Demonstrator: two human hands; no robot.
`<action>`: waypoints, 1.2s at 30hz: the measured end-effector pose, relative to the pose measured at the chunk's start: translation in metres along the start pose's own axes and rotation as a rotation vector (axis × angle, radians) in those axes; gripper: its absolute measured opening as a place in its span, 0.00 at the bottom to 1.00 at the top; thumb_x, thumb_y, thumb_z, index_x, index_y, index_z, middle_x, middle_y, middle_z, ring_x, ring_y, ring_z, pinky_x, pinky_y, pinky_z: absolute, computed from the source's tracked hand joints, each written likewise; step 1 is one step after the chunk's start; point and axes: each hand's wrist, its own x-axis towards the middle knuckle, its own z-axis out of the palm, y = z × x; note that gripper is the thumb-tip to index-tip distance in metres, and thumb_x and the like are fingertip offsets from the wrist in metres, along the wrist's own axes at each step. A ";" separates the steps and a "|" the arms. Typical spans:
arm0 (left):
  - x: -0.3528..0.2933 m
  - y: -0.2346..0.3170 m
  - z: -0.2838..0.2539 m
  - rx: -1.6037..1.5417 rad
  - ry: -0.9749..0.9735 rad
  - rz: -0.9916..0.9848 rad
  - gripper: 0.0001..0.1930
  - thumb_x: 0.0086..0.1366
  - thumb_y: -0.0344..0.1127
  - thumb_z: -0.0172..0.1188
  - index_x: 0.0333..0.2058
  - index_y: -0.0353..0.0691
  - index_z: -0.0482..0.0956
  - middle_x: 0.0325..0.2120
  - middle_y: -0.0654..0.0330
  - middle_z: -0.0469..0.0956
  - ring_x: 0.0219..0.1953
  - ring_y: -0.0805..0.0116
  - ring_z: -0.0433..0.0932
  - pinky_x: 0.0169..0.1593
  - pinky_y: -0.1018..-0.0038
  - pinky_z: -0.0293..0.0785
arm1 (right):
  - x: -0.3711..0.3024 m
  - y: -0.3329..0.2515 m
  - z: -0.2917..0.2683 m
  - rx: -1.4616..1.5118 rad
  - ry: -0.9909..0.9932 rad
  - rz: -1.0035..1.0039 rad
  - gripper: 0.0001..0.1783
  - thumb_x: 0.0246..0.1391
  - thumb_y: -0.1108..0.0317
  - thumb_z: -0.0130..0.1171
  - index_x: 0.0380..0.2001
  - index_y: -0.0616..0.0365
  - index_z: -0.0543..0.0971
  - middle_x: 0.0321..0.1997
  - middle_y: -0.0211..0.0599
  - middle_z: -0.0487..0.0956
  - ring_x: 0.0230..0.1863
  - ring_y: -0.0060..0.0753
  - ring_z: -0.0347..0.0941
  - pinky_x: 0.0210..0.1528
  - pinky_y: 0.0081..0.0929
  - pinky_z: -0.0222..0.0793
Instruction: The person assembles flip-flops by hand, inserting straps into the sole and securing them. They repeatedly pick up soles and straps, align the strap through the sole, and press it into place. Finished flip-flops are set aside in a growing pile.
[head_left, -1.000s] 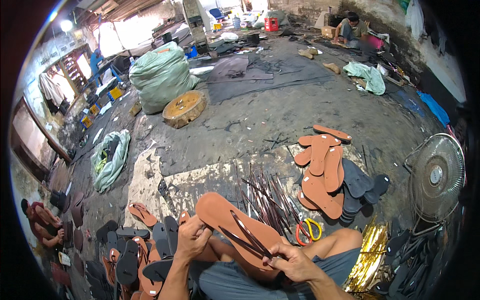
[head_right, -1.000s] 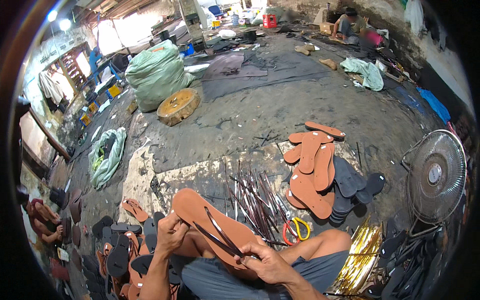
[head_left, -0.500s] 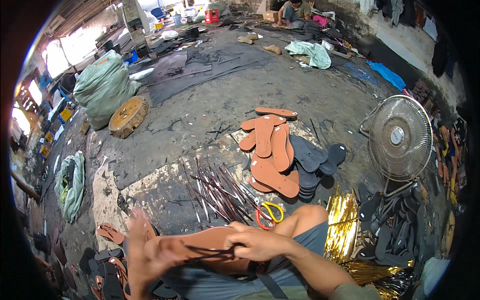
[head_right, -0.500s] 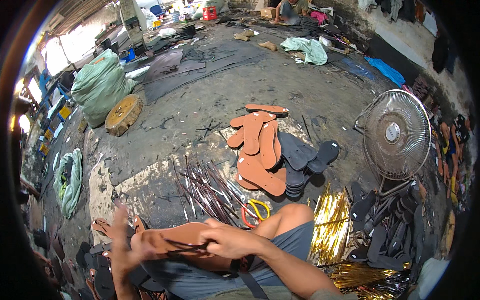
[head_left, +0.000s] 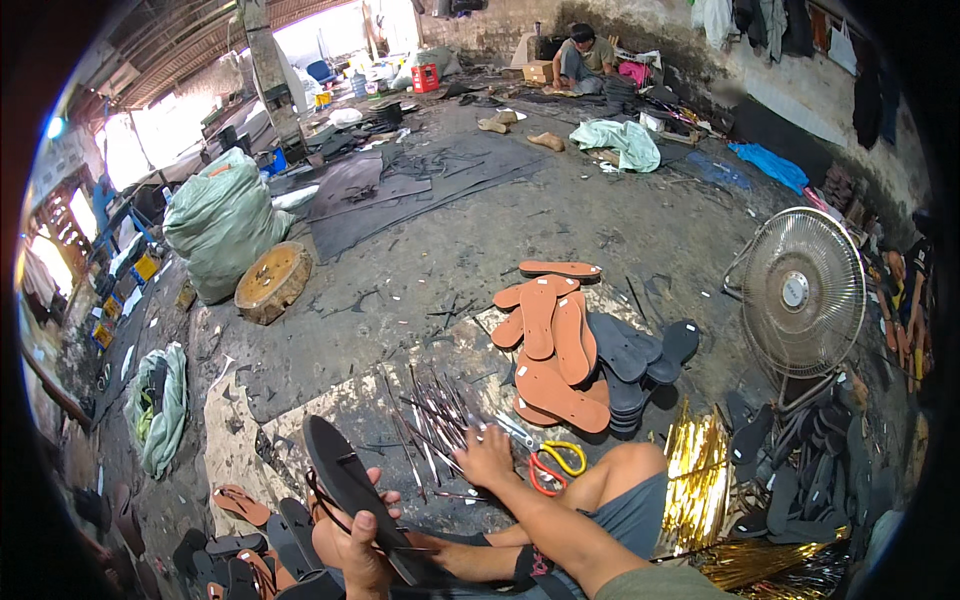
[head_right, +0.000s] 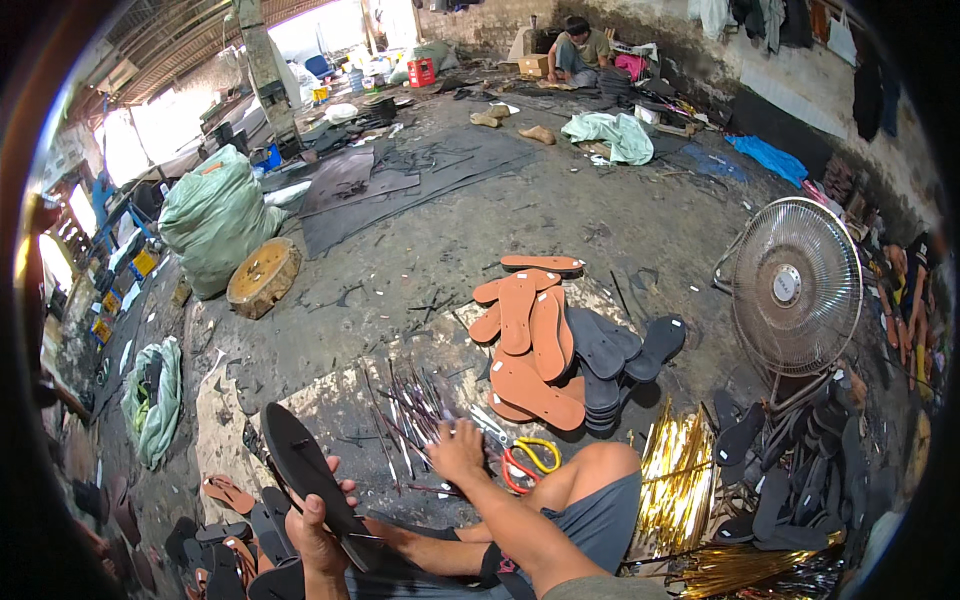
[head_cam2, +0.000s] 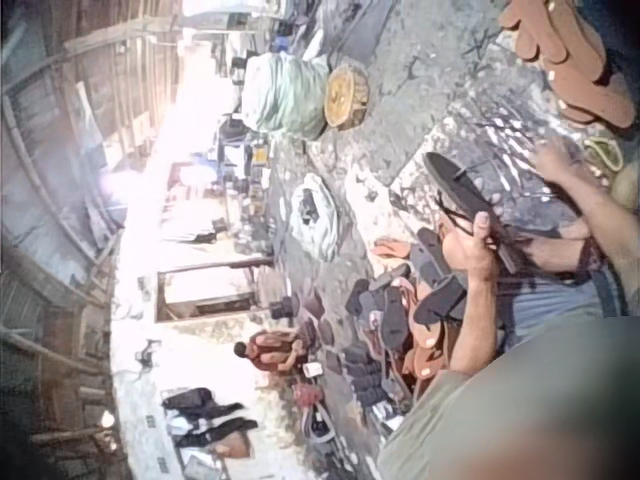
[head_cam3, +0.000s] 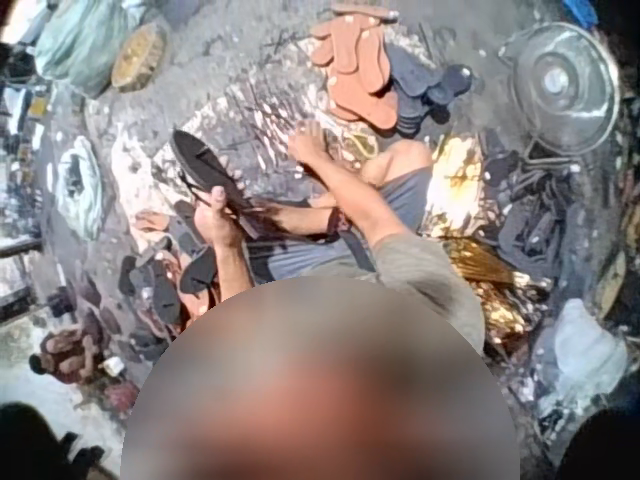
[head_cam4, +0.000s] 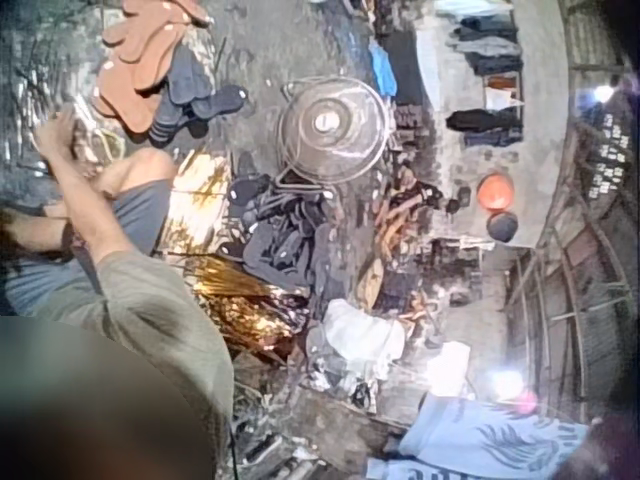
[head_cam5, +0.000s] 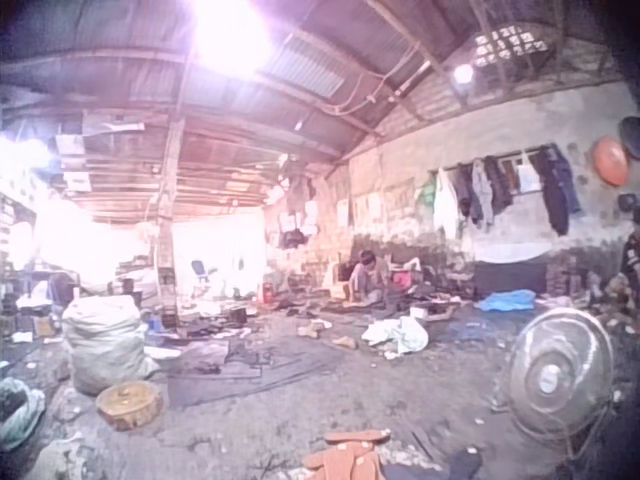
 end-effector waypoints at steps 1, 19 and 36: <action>0.001 -0.003 -0.003 -0.007 -0.004 0.019 0.46 0.65 0.60 0.69 0.69 0.30 0.63 0.52 0.51 0.81 0.41 0.63 0.84 0.38 0.72 0.86 | -0.002 -0.005 -0.002 -0.014 -0.063 -0.107 0.43 0.70 0.39 0.47 0.75 0.60 0.61 0.76 0.66 0.61 0.78 0.69 0.52 0.78 0.66 0.42; 0.063 0.013 -0.008 -0.214 0.365 0.262 0.38 0.69 0.60 0.66 0.66 0.36 0.70 0.57 0.58 0.78 0.50 0.73 0.78 0.51 0.77 0.78 | -0.045 0.086 -0.104 0.122 0.192 -0.010 0.29 0.46 0.71 0.69 0.51 0.69 0.70 0.53 0.62 0.71 0.57 0.62 0.70 0.61 0.52 0.67; 0.060 -0.001 0.013 -0.151 0.408 0.438 0.38 0.69 0.42 0.71 0.70 0.32 0.65 0.64 0.58 0.71 0.64 0.69 0.69 0.69 0.70 0.62 | -0.189 -0.053 -0.165 1.026 -0.424 -0.340 0.26 0.64 0.64 0.69 0.55 0.64 0.68 0.36 0.34 0.81 0.38 0.23 0.78 0.43 0.23 0.74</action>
